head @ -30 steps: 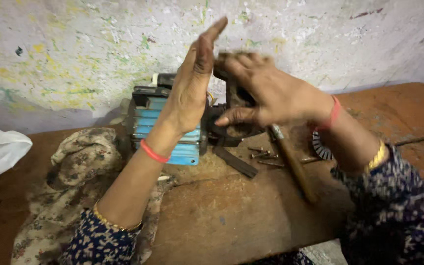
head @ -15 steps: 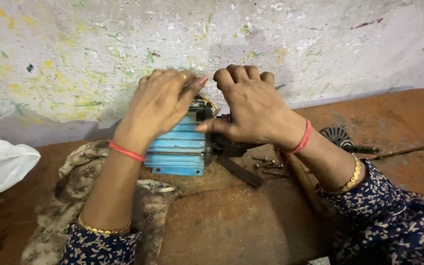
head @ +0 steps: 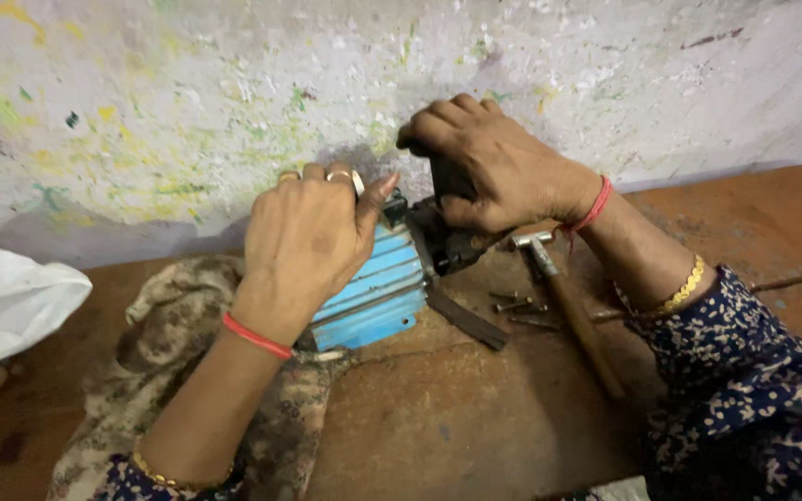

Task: The person aligns a metal housing onto a blue motor casing, inserts bolts, and uses a hammer to tap them into place. The person repeatedly adjusts the housing and taps the bolts to secure the assembly.

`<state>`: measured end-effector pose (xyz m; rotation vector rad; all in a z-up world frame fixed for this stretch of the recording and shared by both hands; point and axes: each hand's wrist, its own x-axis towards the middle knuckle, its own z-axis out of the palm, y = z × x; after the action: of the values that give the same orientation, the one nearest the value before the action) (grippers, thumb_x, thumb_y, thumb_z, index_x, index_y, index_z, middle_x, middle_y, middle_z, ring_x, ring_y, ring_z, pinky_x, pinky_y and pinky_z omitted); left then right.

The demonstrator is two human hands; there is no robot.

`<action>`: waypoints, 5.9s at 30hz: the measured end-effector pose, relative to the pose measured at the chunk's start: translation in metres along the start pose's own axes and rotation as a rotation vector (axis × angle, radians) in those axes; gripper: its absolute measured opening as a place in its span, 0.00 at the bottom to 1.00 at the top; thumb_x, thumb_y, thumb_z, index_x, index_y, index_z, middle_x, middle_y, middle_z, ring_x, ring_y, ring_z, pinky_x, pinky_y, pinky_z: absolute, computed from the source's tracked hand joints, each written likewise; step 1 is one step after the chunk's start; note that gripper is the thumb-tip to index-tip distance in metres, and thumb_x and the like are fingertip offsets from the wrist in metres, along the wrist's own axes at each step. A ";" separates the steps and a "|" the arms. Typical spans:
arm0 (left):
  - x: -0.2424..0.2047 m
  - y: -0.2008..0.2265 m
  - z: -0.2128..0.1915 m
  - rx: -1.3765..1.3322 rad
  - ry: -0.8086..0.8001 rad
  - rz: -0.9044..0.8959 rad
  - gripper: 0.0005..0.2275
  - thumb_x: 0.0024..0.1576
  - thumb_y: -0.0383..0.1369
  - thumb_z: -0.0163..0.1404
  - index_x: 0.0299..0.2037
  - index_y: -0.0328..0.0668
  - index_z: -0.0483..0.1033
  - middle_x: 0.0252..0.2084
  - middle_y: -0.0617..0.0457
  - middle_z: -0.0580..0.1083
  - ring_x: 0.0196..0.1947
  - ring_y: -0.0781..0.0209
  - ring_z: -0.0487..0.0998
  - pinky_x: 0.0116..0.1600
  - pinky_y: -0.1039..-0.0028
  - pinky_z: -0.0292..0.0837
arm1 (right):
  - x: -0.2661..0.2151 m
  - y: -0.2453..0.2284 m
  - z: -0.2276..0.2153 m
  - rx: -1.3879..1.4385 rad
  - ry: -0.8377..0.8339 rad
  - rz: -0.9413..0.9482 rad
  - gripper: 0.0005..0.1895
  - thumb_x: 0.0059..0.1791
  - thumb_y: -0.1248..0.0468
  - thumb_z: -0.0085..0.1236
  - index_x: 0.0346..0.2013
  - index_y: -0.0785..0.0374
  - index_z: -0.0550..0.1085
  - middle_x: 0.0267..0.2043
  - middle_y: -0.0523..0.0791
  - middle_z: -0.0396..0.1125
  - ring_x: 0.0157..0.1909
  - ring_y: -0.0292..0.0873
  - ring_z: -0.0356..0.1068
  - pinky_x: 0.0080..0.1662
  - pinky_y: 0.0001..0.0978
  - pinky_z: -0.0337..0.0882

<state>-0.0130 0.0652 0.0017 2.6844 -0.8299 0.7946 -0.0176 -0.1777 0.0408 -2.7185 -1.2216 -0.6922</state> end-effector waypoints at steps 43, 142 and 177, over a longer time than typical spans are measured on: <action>-0.051 0.111 0.149 -0.326 -0.263 0.494 0.11 0.50 0.23 0.50 0.43 0.35 0.78 0.47 0.41 0.75 0.51 0.42 0.74 0.53 0.53 0.69 | -0.148 0.070 0.050 0.139 -0.349 0.737 0.12 0.39 0.65 0.63 0.36 0.65 0.77 0.34 0.54 0.75 0.36 0.52 0.74 0.41 0.43 0.73; 0.000 0.068 0.027 -0.250 0.379 0.531 0.15 0.51 0.31 0.62 0.48 0.38 0.79 0.40 0.47 0.77 0.42 0.51 0.78 0.42 0.66 0.78 | -0.115 -0.064 -0.004 0.334 0.358 0.400 0.09 0.46 0.69 0.64 0.40 0.65 0.76 0.32 0.49 0.74 0.29 0.43 0.76 0.33 0.33 0.74; 0.013 0.038 0.026 -0.688 0.073 0.391 0.30 0.41 0.26 0.67 0.52 0.38 0.63 0.30 0.50 0.79 0.34 0.42 0.79 0.38 0.55 0.68 | -0.109 -0.075 0.039 0.006 0.370 0.474 0.11 0.47 0.70 0.60 0.26 0.65 0.66 0.19 0.52 0.62 0.20 0.53 0.66 0.25 0.44 0.65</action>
<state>-0.0148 0.0192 -0.0106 1.9068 -1.3395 0.5357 -0.1203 -0.1922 -0.0496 -2.5608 -0.4752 -1.0440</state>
